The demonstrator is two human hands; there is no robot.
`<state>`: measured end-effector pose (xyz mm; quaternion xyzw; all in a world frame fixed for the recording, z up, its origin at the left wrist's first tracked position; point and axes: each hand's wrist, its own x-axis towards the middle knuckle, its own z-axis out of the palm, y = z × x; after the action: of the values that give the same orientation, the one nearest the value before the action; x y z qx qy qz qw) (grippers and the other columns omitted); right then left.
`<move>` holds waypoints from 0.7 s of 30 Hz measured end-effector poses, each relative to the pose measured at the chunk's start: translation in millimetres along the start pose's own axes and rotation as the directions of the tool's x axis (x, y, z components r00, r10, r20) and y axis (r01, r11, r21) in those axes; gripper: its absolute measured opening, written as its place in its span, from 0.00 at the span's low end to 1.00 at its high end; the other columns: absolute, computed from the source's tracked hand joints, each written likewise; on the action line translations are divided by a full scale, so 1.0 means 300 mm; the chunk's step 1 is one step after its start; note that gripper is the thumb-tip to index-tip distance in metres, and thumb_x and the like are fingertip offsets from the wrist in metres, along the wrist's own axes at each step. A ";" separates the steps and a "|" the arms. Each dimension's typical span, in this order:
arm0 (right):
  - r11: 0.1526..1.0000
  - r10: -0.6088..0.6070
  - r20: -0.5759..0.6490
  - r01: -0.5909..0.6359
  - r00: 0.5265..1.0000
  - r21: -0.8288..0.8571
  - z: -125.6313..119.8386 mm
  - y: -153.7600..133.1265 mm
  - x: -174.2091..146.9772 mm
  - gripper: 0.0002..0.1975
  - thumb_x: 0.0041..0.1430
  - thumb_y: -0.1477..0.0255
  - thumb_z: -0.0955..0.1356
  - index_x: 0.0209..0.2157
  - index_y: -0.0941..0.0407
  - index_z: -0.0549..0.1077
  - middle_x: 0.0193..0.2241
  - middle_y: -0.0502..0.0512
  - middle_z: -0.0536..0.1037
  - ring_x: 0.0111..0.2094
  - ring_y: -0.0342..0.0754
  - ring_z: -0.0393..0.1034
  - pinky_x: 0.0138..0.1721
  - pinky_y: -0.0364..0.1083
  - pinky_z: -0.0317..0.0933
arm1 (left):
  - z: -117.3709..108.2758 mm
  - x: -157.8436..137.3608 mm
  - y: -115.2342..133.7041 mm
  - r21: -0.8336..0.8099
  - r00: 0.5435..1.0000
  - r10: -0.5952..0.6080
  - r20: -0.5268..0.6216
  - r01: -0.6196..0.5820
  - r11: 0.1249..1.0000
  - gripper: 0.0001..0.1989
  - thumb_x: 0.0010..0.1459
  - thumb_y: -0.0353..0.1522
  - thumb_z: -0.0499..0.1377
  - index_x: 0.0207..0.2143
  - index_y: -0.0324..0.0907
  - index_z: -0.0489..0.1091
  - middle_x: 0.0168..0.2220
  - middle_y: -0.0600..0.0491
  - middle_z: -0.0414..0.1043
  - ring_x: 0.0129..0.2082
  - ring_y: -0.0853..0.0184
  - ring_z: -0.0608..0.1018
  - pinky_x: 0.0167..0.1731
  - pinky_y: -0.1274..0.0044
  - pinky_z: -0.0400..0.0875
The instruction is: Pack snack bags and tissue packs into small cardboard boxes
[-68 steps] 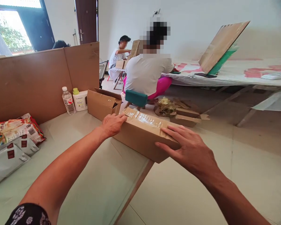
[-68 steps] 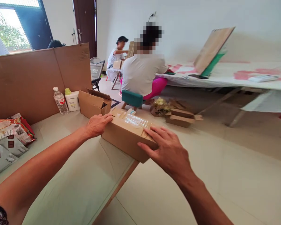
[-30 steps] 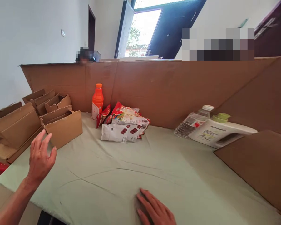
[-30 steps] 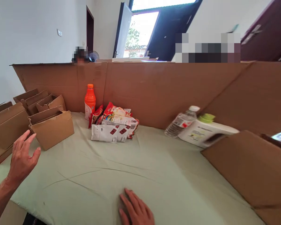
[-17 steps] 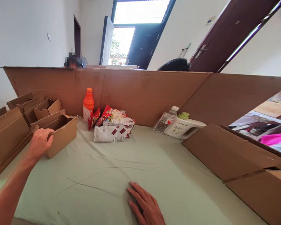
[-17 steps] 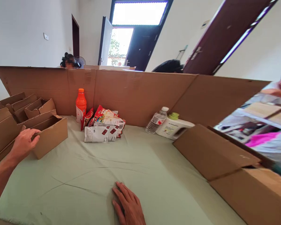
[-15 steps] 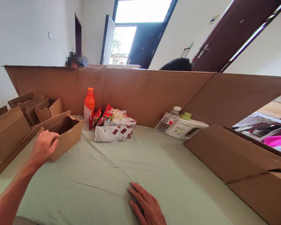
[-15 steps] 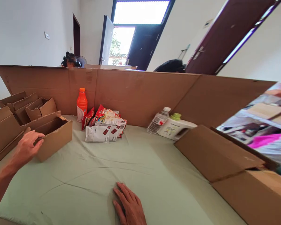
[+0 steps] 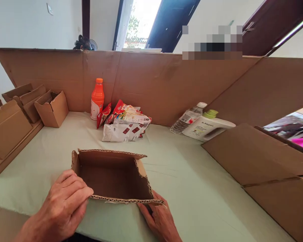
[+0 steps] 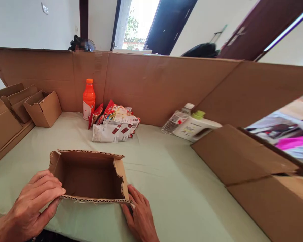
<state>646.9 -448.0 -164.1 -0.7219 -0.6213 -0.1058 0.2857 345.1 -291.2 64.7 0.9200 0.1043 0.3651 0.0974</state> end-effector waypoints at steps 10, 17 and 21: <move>0.955 0.108 0.116 -0.136 0.987 0.263 -0.117 0.059 0.219 0.19 0.70 0.63 0.60 0.48 0.51 0.80 0.51 0.59 0.81 0.51 0.56 0.77 0.50 0.54 0.73 | 0.050 0.018 -0.005 0.065 0.988 -0.011 -0.155 0.022 0.998 0.12 0.60 0.19 0.54 0.40 0.41 0.70 0.32 0.54 0.77 0.33 0.68 0.78 0.44 0.70 0.68; 0.996 -0.092 -0.009 0.092 0.996 -0.012 -0.089 0.055 0.760 0.18 0.67 0.72 0.61 0.54 0.57 0.75 0.55 0.62 0.78 0.56 0.54 0.71 0.57 0.55 0.64 | 0.051 0.012 -0.028 0.105 0.994 -0.008 -0.110 0.020 0.994 0.14 0.59 0.18 0.54 0.41 0.43 0.69 0.31 0.55 0.77 0.32 0.68 0.79 0.43 0.70 0.68; 0.987 -0.141 0.044 0.144 0.989 -0.076 -0.002 -0.003 0.988 0.24 0.61 0.74 0.66 0.60 0.59 0.70 0.61 0.64 0.72 0.62 0.58 0.63 0.59 0.56 0.57 | 0.062 0.003 -0.020 0.103 0.991 -0.056 -0.124 0.068 0.992 0.14 0.59 0.18 0.53 0.41 0.44 0.68 0.31 0.56 0.77 0.32 0.68 0.79 0.44 0.70 0.68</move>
<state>707.2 -200.3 -12.7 -0.6884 -0.6719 -0.1366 0.2365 357.9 -287.0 50.6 0.8965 0.1579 0.4106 0.0528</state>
